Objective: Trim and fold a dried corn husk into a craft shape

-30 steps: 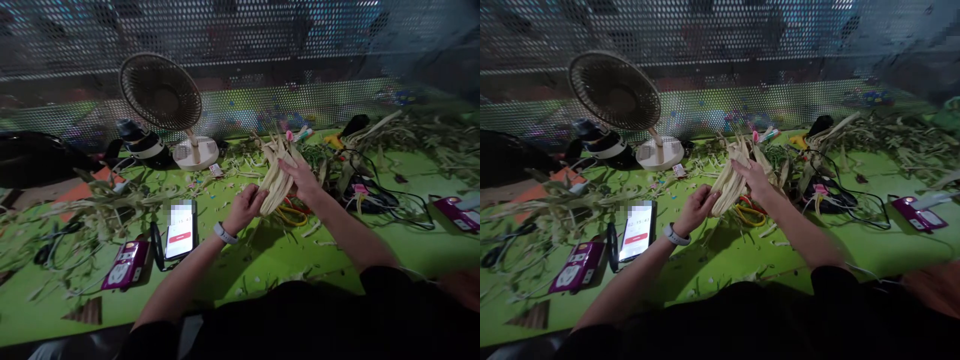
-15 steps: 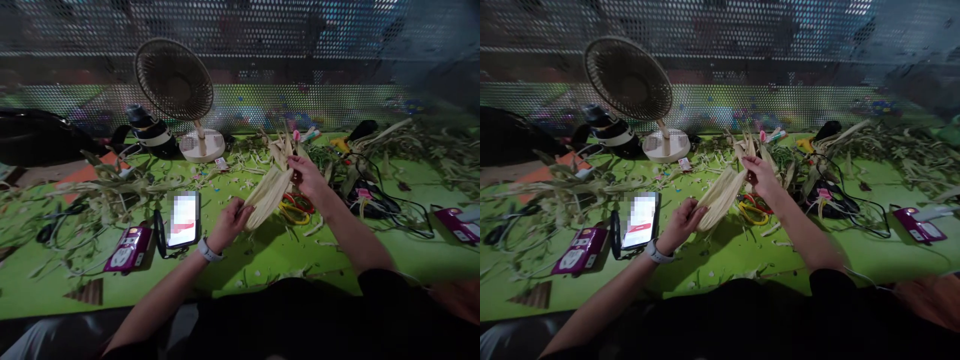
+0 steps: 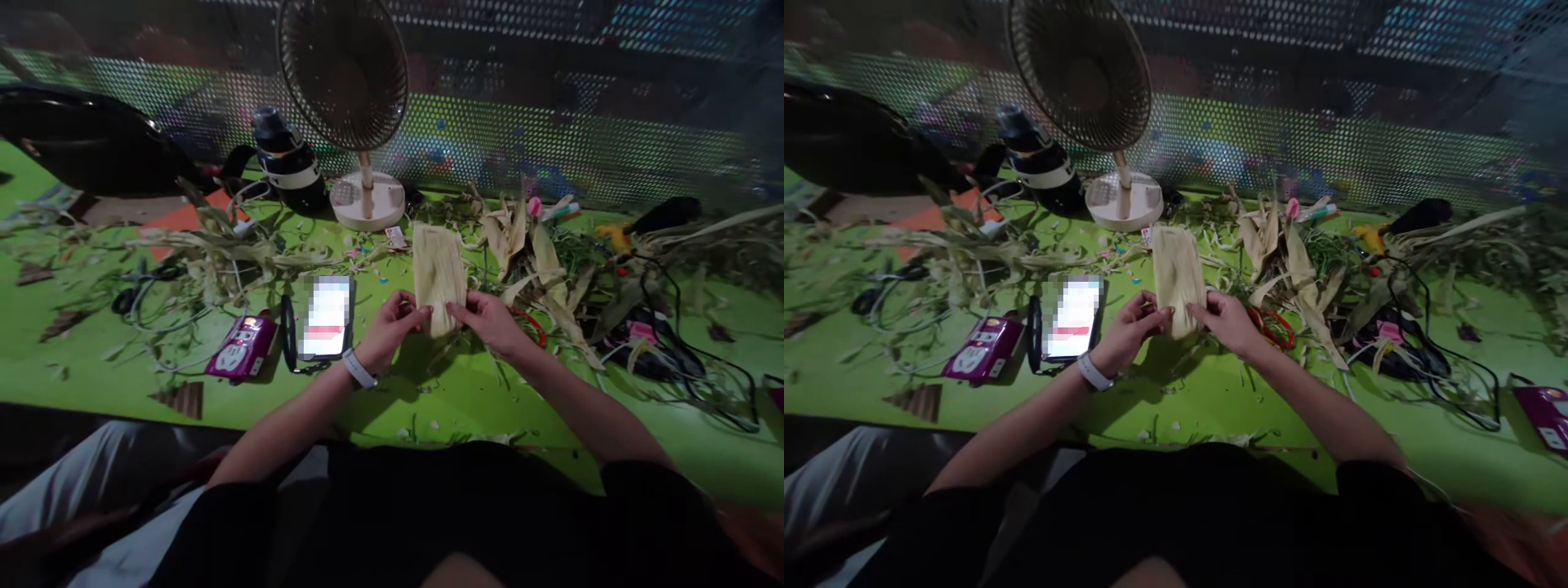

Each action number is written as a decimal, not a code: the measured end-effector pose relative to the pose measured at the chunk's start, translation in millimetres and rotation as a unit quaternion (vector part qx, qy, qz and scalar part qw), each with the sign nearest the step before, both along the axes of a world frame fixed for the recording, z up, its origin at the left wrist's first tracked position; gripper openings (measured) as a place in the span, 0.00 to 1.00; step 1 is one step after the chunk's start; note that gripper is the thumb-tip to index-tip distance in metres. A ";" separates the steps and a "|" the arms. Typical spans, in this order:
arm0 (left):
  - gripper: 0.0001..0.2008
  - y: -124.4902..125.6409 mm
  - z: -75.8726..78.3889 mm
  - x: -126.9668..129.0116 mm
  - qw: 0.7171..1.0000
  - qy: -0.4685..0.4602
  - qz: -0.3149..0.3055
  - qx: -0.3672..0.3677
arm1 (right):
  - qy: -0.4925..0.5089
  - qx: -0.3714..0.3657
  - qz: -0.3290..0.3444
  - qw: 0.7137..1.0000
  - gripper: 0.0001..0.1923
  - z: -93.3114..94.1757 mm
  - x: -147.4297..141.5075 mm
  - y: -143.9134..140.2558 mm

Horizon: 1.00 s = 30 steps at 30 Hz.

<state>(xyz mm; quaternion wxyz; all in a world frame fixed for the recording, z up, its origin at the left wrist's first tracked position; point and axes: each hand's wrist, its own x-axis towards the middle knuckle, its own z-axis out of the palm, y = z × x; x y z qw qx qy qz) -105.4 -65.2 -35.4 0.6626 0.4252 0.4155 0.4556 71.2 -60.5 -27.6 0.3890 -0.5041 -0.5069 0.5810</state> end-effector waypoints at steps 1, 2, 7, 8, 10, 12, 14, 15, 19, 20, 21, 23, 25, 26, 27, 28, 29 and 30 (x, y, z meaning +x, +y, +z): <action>0.20 1.4 0.8 -1.6 0.999 -0.016 -0.013 -0.026 | -0.008 0.006 -0.013 1.000 0.17 -0.1 1.0 1.1; 0.21 2.6 1.6 -2.9 0.999 -0.027 -0.017 -0.038 | -0.009 0.006 -0.023 1.000 0.18 0.2 1.8 2.4; 0.18 5.7 3.0 -4.9 0.995 -0.042 -0.071 -0.054 | 0.037 -0.031 -0.050 0.998 0.18 2.7 0.9 3.6; 0.18 6.1 2.4 -5.1 0.993 -0.042 -0.092 -0.055 | 0.041 -0.037 -0.047 0.997 0.18 2.5 0.9 3.4; 0.18 7.8 -0.3 -6.4 0.995 -0.027 -0.097 -0.017 | 0.026 -0.018 -0.035 0.999 0.16 0.7 3.0 4.5; 0.16 11.3 -5.3 -9.0 0.996 0.017 -0.051 0.070 | -0.022 0.057 -0.032 0.998 0.13 -3.0 7.6 8.1; 0.14 16.3 -11.9 -12.6 0.983 0.080 -0.002 0.165 | -0.076 0.165 -0.033 0.983 0.10 -7.1 13.3 12.8; 0.14 19.0 -15.1 -14.4 0.970 0.115 0.016 0.211 | -0.103 0.220 -0.031 0.970 0.08 -8.5 16.1 14.6; 0.10 26.0 -21.4 -19.5 0.889 0.221 0.112 0.385 | -0.236 0.432 0.002 0.870 0.11 -8.0 26.2 12.9; 0.12 26.4 -20.9 -20.0 0.878 0.231 0.126 0.400 | -0.267 0.476 0.004 0.838 0.14 -7.0 28.5 10.6; 0.14 26.3 -19.6 -20.3 0.873 0.238 0.132 0.405 | -0.290 0.510 0.002 0.810 0.16 -6.1 30.6 8.3; 0.16 25.5 -16.1 -20.7 0.872 0.249 0.132 0.400 | -0.315 0.544 -0.019 0.778 0.18 -5.1 34.1 4.8; 0.16 25.0 -12.5 -21.2 0.890 0.233 0.124 0.372 | -0.317 0.546 -0.049 0.774 0.17 -4.8 36.5 4.4; 0.16 25.0 -11.0 -21.6 0.909 0.206 0.114 0.343 | -0.315 0.539 -0.058 0.779 0.16 -4.4 37.2 5.4; 0.15 25.2 -9.5 -22.2 0.932 0.167 0.101 0.306 | -0.310 0.531 -0.059 0.787 0.15 -3.6 37.7 7.1; 0.15 25.7 -8.2 -22.7 0.952 0.124 0.087 0.267 | -0.301 0.523 -0.052 0.796 0.14 -2.3 38.0 9.0; 0.14 26.4 -6.9 -23.1 0.966 0.083 0.073 0.233 | -0.288 0.513 -0.035 0.808 0.12 -0.4 38.1 11.0; 0.13 27.2 -5.9 -23.3 0.975 0.049 0.067 0.206 | -0.274 0.501 -0.013 0.821 0.12 1.9 37.9 12.7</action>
